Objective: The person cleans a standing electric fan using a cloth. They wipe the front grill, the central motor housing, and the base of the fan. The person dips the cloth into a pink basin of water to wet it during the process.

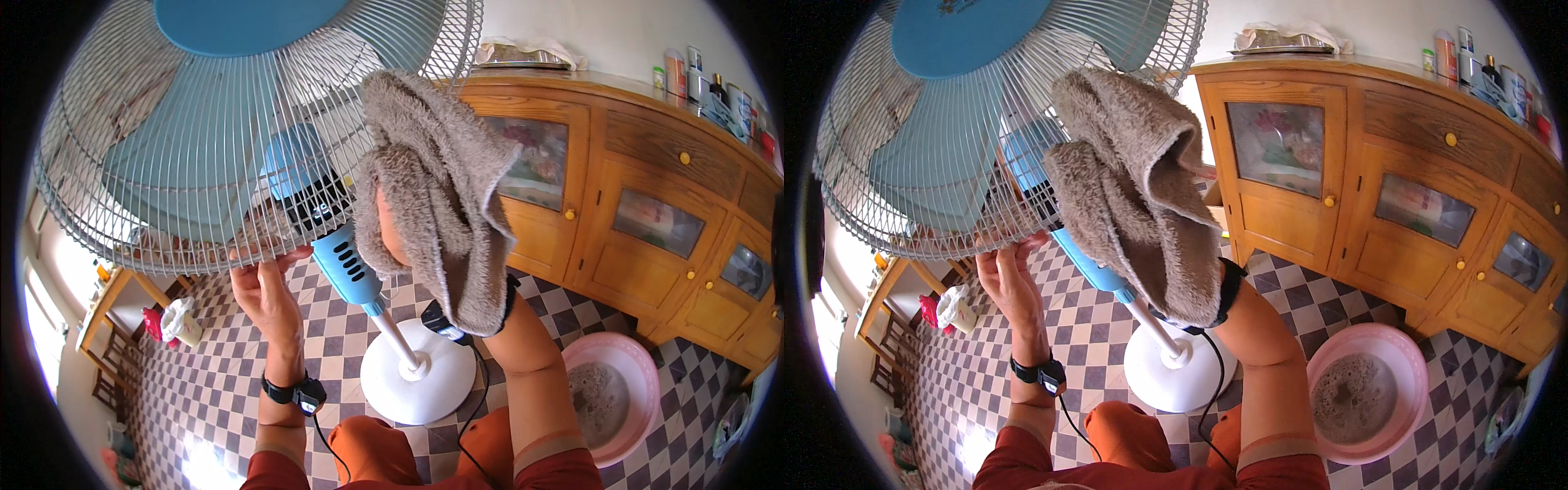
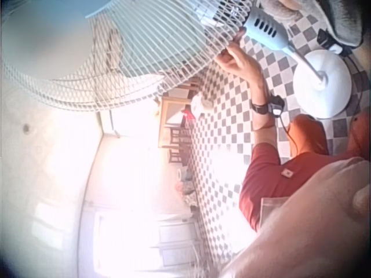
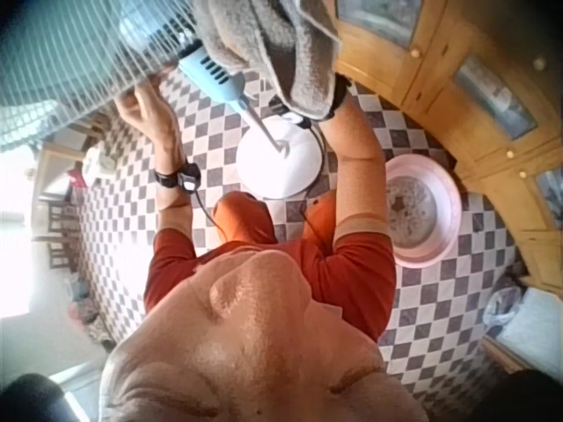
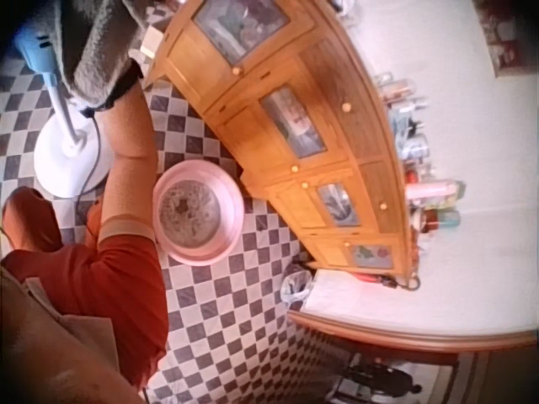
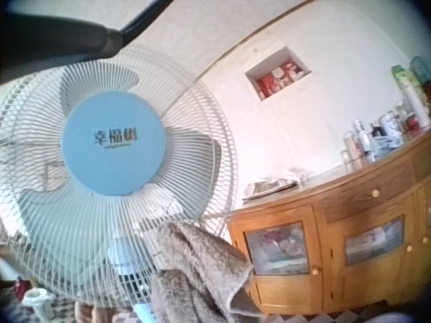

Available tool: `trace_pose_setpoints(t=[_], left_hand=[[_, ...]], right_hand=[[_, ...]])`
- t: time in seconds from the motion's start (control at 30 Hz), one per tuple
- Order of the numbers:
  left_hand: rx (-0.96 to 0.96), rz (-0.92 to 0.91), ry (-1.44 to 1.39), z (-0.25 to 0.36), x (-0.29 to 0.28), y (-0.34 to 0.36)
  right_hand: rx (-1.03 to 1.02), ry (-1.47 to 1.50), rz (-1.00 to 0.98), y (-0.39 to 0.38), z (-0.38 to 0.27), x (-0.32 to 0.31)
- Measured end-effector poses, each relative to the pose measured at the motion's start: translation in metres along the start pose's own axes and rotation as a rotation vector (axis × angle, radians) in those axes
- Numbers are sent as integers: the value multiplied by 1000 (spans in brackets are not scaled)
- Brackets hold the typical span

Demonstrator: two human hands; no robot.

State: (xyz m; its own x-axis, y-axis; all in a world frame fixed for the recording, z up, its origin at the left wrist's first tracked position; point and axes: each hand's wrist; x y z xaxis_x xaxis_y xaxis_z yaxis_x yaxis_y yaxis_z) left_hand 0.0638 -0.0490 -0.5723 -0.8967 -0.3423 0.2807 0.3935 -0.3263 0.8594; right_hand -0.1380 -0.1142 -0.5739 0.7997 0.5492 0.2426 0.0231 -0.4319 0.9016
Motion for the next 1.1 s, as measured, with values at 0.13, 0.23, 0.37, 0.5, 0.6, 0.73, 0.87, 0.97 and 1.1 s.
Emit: trace_pose_setpoints(t=[0.13,0.23,0.37,0.5,0.6,0.73,0.87,0.97,1.1], left_hand=[[6,-18,0,-6,-12,1],[-11,6,12,-3,-7,0],[0,-7,-5,-1,-5,1],[-4,-6,-3,-3,-10,2],[4,-5,-34,-3,-7,1],[4,-8,-29,-8,-13,1],[32,6,-5,-6,-5,-1],[31,17,21,-2,0,-2],[30,14,22,-2,-3,0]], right_hand=[[46,106,19,0,1,1],[87,225,46,1,1,0],[175,466,77,7,-1,-7],[266,663,79,9,-4,-14],[296,727,80,9,-9,-15],[295,763,95,4,-3,-13],[74,454,62,14,1,-8],[-34,188,79,27,-3,-14],[-94,-74,74,31,-4,-20]])
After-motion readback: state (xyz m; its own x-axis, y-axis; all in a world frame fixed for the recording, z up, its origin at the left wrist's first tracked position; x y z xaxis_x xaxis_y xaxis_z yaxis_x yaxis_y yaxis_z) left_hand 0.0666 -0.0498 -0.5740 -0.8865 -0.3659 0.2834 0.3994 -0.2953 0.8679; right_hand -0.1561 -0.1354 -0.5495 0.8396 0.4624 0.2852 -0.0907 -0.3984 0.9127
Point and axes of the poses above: each hand's wrist, its own y-axis towards the middle knuckle, its own x-axis out of the palm, z = x × y, and after that the axes turned 5 degrees about z, right-handed
